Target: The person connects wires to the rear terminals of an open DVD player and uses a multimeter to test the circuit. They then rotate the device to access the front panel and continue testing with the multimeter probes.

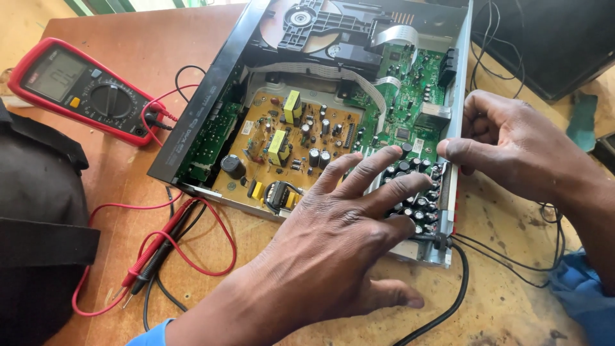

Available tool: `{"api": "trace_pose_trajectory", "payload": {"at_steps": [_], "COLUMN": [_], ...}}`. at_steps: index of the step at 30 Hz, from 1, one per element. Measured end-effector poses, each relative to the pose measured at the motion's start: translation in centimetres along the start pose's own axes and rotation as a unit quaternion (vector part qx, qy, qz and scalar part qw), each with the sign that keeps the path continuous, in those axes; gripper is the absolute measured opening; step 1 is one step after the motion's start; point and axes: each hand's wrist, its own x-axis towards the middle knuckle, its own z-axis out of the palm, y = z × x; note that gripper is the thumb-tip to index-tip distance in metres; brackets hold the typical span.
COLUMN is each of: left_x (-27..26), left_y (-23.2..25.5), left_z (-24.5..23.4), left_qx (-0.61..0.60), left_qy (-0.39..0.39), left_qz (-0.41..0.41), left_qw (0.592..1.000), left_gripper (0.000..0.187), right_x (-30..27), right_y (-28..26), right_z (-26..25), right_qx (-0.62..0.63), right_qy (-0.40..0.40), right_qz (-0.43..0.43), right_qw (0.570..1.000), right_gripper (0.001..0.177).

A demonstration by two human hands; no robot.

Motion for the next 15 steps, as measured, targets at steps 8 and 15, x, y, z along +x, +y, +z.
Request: {"api": "trace_pose_trajectory", "payload": {"at_steps": [8, 15], "left_x": [0.1, -0.07], "left_y": [0.16, 0.24], "left_z": [0.13, 0.6], "left_qx": [0.033, 0.048], "left_qy": [0.011, 0.003], "left_qz": [0.005, -0.005], "left_qw": [0.999, 0.999], "left_gripper": [0.062, 0.065], "right_x": [-0.02, -0.11], "right_y": [0.08, 0.06], "right_z": [0.04, -0.03], "right_qx": [0.019, -0.012], "right_qy": [-0.004, -0.001], "right_qz": [0.001, -0.005], "right_qw": [1.0, 1.0], "right_gripper": [0.025, 0.027]}}
